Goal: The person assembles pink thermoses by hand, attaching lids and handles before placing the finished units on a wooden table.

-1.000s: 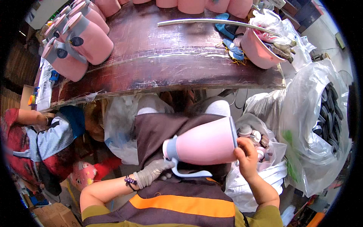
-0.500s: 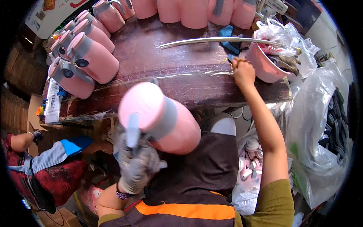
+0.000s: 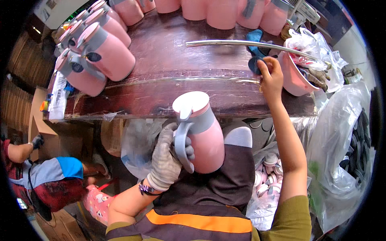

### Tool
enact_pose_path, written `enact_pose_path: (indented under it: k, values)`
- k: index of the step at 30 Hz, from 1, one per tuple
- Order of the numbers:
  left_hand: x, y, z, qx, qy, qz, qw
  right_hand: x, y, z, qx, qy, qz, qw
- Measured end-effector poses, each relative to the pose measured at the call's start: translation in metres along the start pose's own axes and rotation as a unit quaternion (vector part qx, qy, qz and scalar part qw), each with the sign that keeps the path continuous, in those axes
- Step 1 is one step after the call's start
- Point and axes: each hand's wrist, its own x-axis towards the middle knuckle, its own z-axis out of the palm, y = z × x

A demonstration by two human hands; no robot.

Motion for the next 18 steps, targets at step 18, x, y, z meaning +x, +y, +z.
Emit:
enact_pose_path:
  k: [18]
  values:
    - [0.005,-0.006,-0.051,0.334,-0.062,0.143,0.93,-0.151,-0.127,0.008,0.159,-0.4,0.417,0.801]
